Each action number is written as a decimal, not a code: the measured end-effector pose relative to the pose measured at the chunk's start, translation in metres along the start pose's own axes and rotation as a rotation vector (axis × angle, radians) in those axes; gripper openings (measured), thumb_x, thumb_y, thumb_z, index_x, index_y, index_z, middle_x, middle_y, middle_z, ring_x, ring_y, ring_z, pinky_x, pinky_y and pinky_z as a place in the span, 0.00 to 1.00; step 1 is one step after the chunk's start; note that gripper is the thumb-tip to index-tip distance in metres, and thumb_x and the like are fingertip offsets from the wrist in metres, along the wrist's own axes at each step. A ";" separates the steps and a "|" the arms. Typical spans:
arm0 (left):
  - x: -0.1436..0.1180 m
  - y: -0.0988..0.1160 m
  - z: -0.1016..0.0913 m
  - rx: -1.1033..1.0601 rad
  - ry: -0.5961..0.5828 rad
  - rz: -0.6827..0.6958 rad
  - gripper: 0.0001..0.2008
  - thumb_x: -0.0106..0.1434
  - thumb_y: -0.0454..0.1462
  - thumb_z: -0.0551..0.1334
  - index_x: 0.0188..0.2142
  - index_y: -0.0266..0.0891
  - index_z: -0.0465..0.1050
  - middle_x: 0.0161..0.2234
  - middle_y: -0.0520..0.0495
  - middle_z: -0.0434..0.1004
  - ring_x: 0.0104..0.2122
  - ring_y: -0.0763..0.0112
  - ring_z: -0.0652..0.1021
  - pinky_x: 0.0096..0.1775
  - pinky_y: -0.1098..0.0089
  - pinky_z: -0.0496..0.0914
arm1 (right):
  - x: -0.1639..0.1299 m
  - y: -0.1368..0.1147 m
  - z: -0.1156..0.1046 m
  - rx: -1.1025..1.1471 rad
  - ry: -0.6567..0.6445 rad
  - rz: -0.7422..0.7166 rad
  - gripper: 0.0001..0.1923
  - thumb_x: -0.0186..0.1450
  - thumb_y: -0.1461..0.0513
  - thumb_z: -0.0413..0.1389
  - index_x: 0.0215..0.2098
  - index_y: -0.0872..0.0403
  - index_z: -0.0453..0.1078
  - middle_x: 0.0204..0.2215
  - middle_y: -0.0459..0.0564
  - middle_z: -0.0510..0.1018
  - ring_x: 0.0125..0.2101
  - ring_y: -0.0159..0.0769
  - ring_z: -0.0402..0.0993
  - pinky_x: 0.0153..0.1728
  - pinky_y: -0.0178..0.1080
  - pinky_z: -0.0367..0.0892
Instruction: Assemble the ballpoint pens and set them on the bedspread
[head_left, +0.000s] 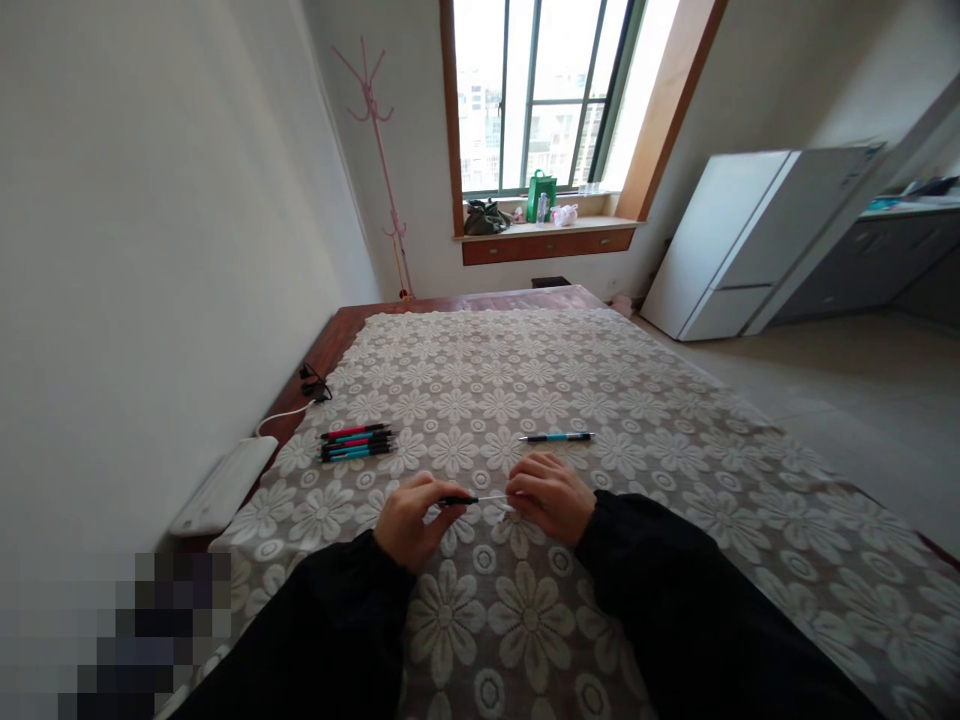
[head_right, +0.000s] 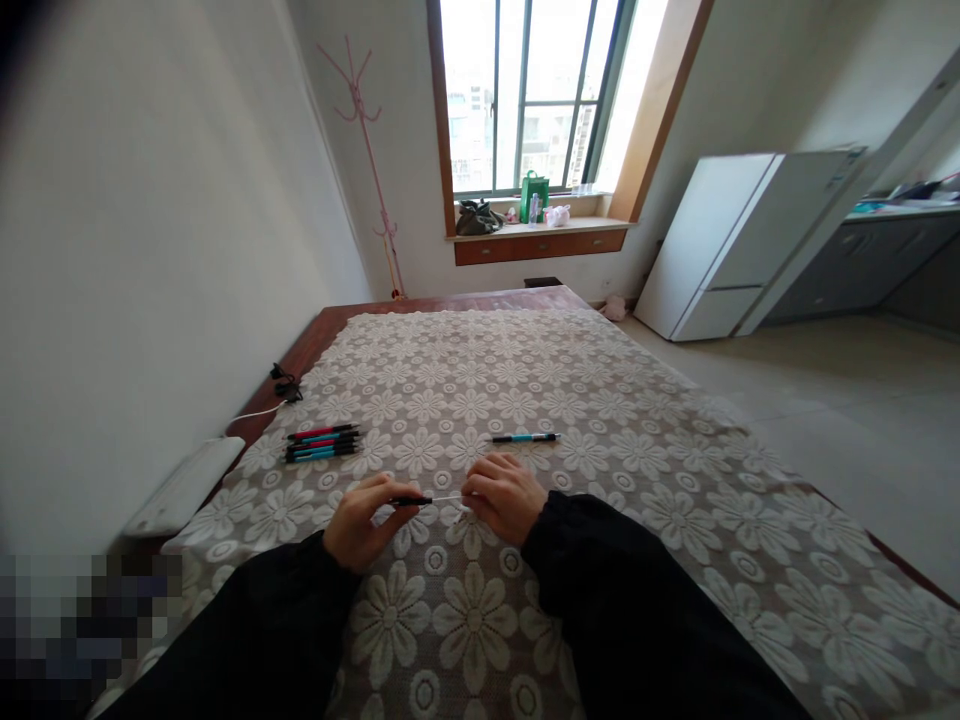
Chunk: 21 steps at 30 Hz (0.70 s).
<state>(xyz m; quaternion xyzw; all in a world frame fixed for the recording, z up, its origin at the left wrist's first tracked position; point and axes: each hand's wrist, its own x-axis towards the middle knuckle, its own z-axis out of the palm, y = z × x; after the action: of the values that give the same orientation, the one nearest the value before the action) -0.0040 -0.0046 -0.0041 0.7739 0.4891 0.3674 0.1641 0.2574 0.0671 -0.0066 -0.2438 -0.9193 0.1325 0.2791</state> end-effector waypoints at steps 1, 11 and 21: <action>0.000 0.000 0.000 0.003 0.010 -0.010 0.07 0.66 0.38 0.63 0.43 0.45 0.78 0.34 0.49 0.81 0.35 0.68 0.79 0.40 0.67 0.74 | 0.000 0.001 0.001 -0.006 0.008 0.014 0.05 0.70 0.62 0.55 0.36 0.50 0.72 0.36 0.49 0.78 0.39 0.41 0.71 0.44 0.45 0.63; 0.002 -0.006 0.001 0.187 0.000 -0.156 0.10 0.62 0.32 0.60 0.42 0.44 0.75 0.38 0.47 0.79 0.41 0.61 0.79 0.45 0.60 0.73 | -0.004 0.018 -0.003 -0.136 0.021 0.193 0.06 0.68 0.64 0.57 0.39 0.50 0.76 0.41 0.52 0.78 0.42 0.44 0.71 0.45 0.48 0.67; 0.004 0.000 0.001 0.233 -0.056 0.015 0.09 0.63 0.30 0.58 0.40 0.44 0.74 0.48 0.46 0.79 0.51 0.59 0.75 0.53 0.55 0.69 | -0.002 0.014 0.001 -0.086 0.003 0.159 0.05 0.67 0.65 0.58 0.36 0.51 0.76 0.38 0.50 0.79 0.42 0.43 0.71 0.46 0.47 0.67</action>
<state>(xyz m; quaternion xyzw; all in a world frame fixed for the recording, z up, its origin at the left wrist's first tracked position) -0.0025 -0.0014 -0.0027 0.8013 0.5179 0.2877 0.0837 0.2634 0.0776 -0.0137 -0.3281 -0.9015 0.1143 0.2583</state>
